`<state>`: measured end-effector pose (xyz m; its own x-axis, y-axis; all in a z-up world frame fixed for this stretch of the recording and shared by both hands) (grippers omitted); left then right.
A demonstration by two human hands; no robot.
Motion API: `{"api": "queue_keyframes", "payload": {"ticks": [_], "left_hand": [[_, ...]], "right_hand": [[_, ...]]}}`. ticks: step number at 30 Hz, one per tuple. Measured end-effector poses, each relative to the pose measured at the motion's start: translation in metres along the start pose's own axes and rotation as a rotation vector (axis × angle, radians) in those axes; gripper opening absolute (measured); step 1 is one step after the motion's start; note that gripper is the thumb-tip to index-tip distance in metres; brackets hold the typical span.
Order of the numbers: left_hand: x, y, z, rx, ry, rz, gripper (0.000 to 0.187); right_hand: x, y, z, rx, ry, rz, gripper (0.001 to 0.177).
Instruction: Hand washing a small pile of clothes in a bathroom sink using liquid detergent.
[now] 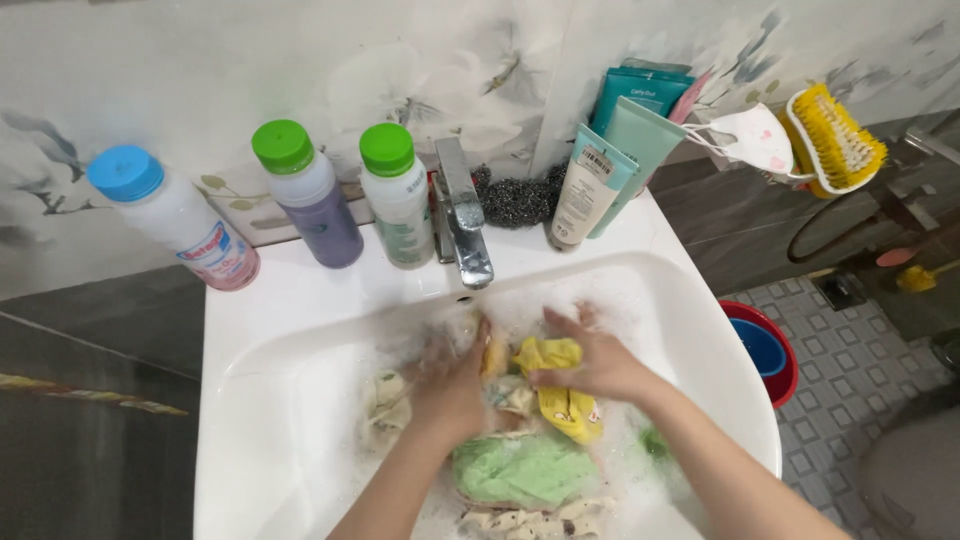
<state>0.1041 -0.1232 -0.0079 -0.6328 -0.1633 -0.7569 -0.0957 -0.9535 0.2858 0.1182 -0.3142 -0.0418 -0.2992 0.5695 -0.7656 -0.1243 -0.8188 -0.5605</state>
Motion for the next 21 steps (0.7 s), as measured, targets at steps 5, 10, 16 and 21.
{"api": "queue_keyframes", "payload": {"ticks": [5,10,16,21], "left_hand": [[0.044,-0.012,-0.072,0.175,0.403,-0.008,0.081],[0.045,-0.023,-0.097,0.173,0.378,0.158,0.029],[0.048,-0.028,-0.092,0.174,0.493,0.163,0.022],[0.001,-0.025,-0.006,0.353,0.655,0.379,0.050]], "right_hand": [[0.041,0.016,-0.027,0.142,0.080,0.190,0.087],[0.051,0.031,-0.049,0.143,0.253,0.184,0.059],[0.051,0.053,-0.048,0.212,0.421,0.056,0.057],[0.011,-0.013,0.023,-0.112,0.345,-0.531,0.051]]}}
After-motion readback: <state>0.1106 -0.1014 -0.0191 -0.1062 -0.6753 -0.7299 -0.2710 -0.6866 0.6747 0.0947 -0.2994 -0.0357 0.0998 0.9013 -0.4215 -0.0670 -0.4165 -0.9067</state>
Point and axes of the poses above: each hand's wrist, its own z-axis away from the middle knuckle, its own x-axis out of the palm, y = z × x, the point moved 9 cm from there along -z, towards the middle knuckle, and after that the axes turned 3 degrees about y, right-handed, at the moved point
